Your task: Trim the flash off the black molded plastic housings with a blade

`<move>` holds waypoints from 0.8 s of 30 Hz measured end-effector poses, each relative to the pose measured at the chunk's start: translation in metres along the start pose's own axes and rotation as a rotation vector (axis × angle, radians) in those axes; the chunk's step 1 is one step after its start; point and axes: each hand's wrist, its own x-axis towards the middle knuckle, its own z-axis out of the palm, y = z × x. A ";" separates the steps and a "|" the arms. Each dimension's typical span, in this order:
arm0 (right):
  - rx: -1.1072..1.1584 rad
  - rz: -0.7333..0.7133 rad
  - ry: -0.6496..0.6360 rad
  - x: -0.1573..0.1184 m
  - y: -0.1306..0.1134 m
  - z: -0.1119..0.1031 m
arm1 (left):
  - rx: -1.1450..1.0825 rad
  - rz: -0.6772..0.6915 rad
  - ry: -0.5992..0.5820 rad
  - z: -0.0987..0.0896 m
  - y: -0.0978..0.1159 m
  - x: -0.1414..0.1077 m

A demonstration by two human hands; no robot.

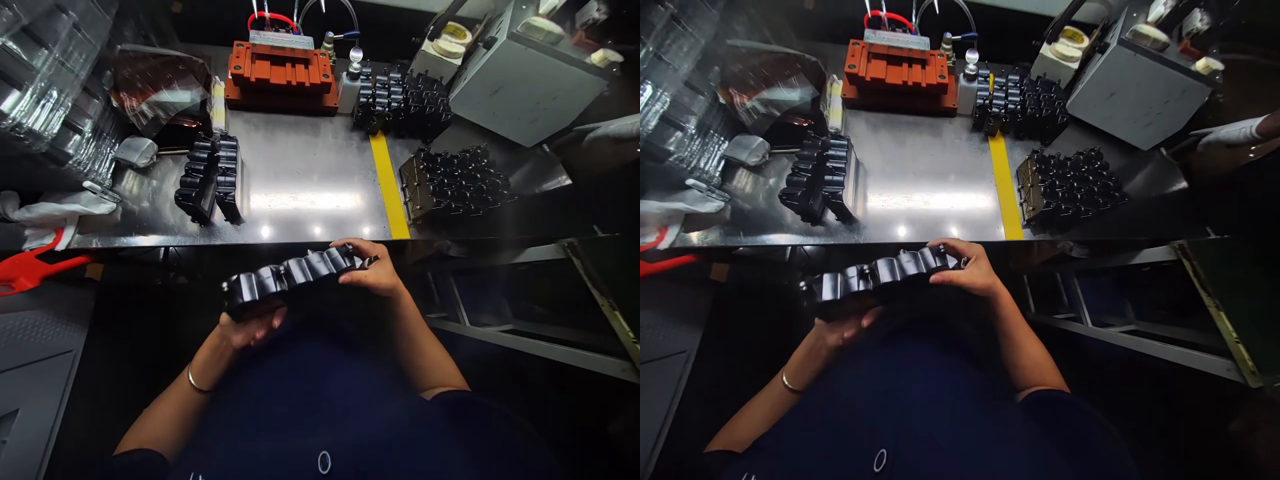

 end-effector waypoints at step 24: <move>-0.099 -0.017 0.122 -0.018 0.003 0.056 | -0.596 -0.122 0.295 0.031 -0.009 0.003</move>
